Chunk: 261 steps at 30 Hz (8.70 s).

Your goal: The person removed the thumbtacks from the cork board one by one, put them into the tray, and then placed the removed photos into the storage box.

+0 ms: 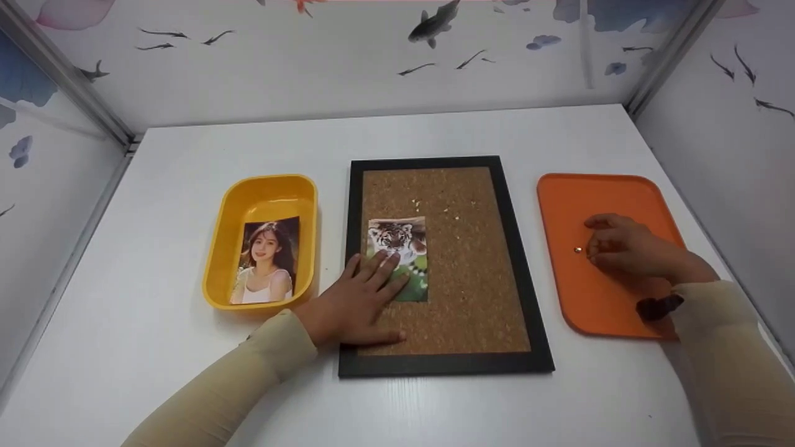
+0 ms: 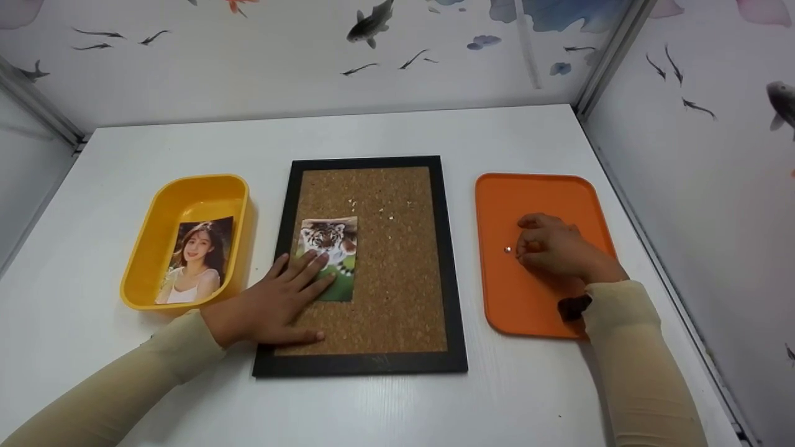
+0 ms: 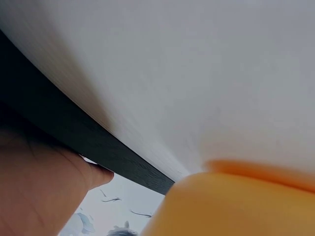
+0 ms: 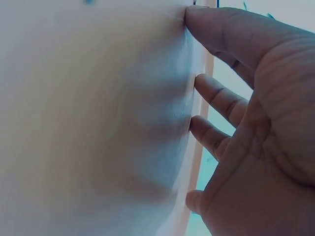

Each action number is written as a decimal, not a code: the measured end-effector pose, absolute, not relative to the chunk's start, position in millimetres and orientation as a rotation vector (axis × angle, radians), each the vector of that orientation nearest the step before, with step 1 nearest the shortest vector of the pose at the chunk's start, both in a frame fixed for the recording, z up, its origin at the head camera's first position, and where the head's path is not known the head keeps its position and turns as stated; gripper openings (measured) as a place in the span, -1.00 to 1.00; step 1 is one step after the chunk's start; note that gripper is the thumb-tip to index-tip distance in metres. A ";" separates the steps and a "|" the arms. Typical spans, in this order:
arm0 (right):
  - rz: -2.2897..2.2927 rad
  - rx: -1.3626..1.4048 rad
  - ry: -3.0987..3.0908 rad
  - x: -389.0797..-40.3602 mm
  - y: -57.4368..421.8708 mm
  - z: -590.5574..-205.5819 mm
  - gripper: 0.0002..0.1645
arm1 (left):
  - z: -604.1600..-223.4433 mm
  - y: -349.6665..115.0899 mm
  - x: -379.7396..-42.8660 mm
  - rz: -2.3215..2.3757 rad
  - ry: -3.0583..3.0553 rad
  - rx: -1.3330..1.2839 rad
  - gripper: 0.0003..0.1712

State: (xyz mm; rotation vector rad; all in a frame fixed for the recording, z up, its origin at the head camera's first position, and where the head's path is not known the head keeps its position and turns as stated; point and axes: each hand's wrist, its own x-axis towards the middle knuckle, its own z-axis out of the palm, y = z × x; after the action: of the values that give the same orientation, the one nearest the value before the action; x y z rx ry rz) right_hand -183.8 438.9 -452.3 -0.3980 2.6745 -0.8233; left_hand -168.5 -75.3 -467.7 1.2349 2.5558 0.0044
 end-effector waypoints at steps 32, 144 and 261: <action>-0.613 -0.414 2.742 -183.6 438.4 -448.7 -0.88 | -468.0 -75.2 -168.0 -0.014 2.570 1.247 0.13; -0.300 -0.693 2.964 -203.0 353.4 -406.1 -0.90 | -464.6 -75.1 -166.9 -0.008 2.576 1.266 0.12; -0.433 -1.019 2.717 -254.2 199.8 -430.2 -0.74 | -466.5 -74.8 -167.3 -0.023 2.582 1.246 0.13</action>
State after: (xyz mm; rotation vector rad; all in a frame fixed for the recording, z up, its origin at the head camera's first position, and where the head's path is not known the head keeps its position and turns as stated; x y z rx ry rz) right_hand -254.2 199.8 -430.2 -1.0187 2.7171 -0.4328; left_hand -167.3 -74.8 -466.5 1.2462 2.5823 -0.0232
